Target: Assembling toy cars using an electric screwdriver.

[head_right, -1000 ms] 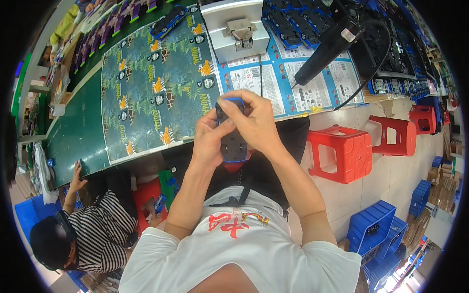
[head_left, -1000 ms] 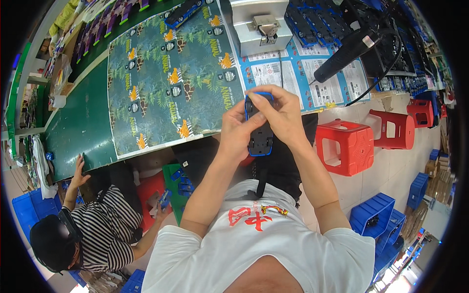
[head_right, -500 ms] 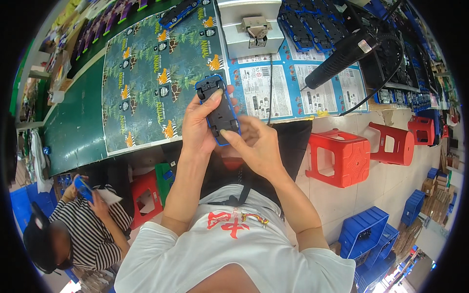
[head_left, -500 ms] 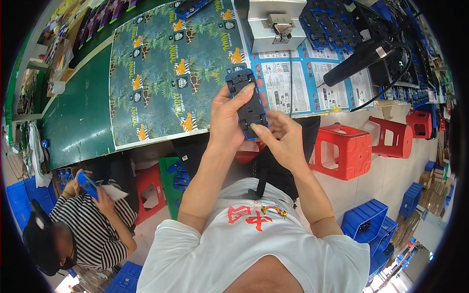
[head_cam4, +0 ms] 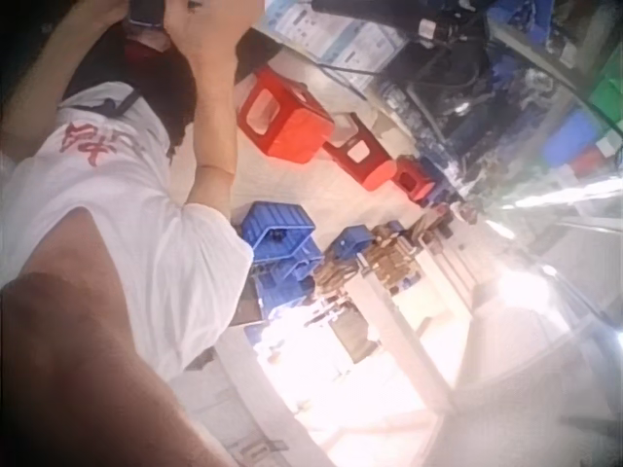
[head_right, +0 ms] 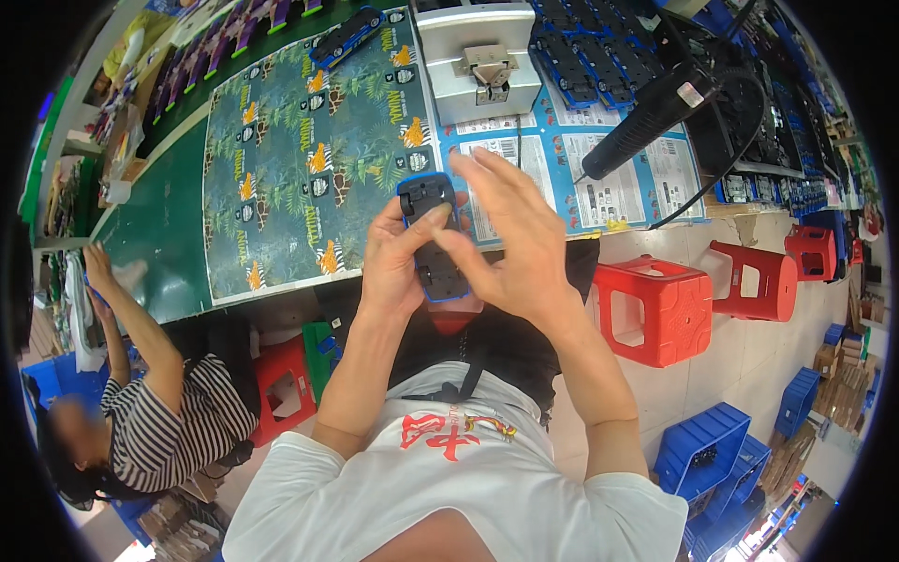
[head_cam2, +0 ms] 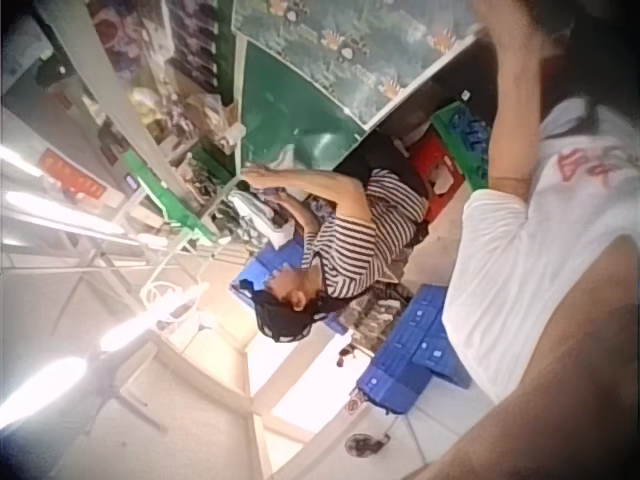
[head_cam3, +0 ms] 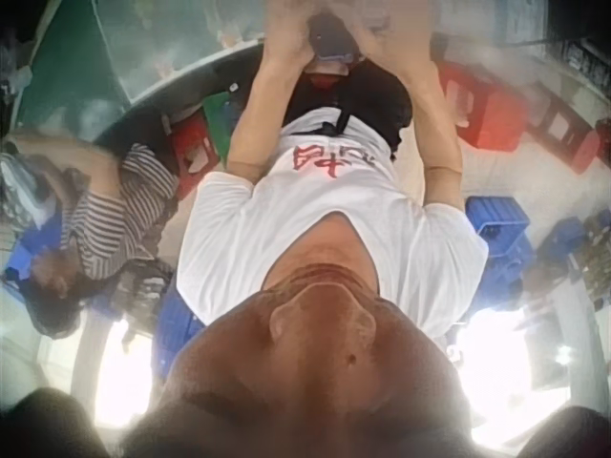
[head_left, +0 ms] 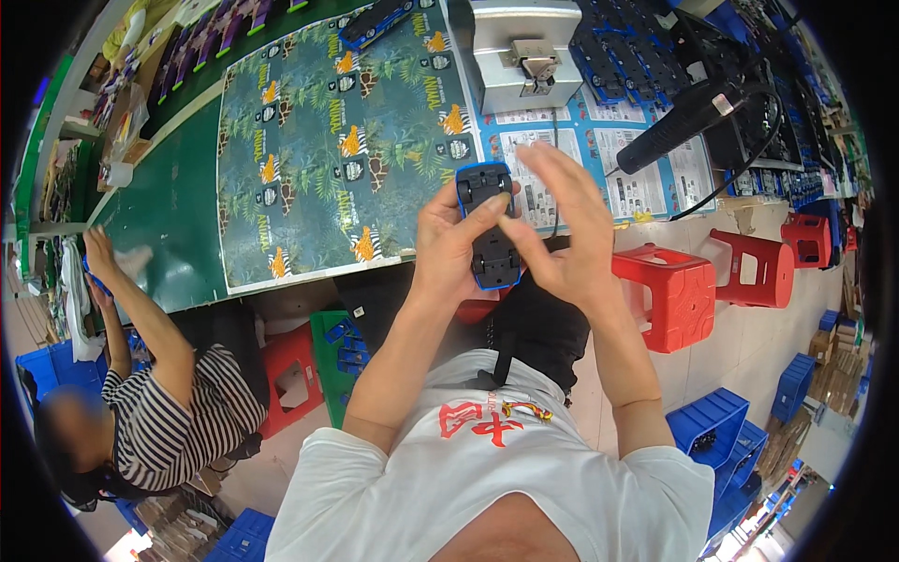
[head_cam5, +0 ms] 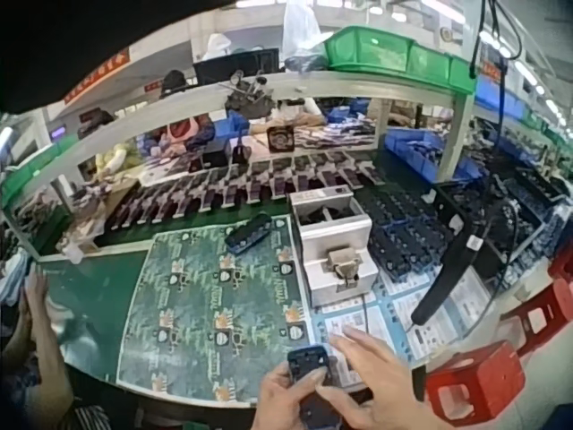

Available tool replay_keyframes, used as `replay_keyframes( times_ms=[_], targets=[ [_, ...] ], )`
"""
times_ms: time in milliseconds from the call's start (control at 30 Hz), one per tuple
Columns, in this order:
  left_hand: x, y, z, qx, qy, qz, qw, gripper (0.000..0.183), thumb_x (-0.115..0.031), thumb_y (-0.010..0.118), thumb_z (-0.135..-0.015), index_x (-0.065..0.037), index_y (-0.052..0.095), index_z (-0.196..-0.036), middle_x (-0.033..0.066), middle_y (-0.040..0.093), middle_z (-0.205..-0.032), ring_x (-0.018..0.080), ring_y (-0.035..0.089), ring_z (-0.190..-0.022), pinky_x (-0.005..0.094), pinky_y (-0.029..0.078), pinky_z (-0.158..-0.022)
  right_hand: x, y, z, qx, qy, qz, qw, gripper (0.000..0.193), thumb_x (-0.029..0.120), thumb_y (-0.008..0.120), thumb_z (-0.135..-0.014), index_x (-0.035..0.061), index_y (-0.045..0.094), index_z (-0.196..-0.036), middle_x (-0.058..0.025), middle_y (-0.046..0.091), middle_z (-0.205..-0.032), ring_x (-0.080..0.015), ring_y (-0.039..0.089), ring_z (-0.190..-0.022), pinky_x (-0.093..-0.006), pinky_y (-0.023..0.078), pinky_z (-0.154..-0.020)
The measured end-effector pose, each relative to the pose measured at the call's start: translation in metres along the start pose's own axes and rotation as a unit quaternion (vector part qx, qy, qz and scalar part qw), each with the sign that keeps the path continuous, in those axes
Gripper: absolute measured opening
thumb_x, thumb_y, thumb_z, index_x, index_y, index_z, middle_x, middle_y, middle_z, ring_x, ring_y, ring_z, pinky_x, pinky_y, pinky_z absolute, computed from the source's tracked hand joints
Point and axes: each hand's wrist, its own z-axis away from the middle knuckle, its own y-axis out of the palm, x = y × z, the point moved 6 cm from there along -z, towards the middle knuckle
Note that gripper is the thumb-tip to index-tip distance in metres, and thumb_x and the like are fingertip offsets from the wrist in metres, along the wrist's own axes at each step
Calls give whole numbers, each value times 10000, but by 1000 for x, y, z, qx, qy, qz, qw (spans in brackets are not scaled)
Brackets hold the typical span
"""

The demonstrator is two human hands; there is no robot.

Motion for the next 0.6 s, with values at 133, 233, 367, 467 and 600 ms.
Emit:
replay_keyframes(
  times_ms=[133,233,367,467,600],
  targets=[
    [-3,-2,2,-4,20,8,1000,275,-27,711,-859,-22,638,-1125,74,693,-991,120,666,-816,281,572,-709,4,0,4,45,-78,47,995,386,117,753,-761,0,663,-1118,-168,695,-1082,-337,664,-1038,-396,528,-868],
    [-1,-6,2,-8,-11,-7,1000,275,-29,717,-853,-18,641,-1117,77,693,-995,119,665,-807,287,581,-707,3,-10,10,-4,-67,-1,998,234,69,736,-760,-4,693,-979,-130,728,-925,-331,704,-918,-399,555,-806],
    [-2,-4,3,4,-16,-1,1000,277,-19,703,-856,-17,636,-1124,79,693,-1000,120,666,-806,296,586,-699,2,-5,1,-47,-77,1,996,263,-4,704,-762,-9,689,-1025,-137,724,-994,-335,692,-965,-390,559,-800],
    [1,-8,1,7,-9,11,1000,281,3,688,-849,-13,634,-1125,81,693,-998,125,669,-805,304,588,-697,2,1,0,-24,-80,3,997,274,-9,699,-762,-13,688,-1036,-150,719,-990,-330,689,-969,-381,560,-784],
    [0,-7,2,7,-16,15,1000,292,13,684,-836,-7,633,-1123,89,695,-1012,135,670,-803,311,586,-703,-2,-8,11,-8,-63,-22,998,257,-53,678,-755,-19,684,-1010,-173,710,-954,-314,697,-926,-365,554,-790]
  ],
)
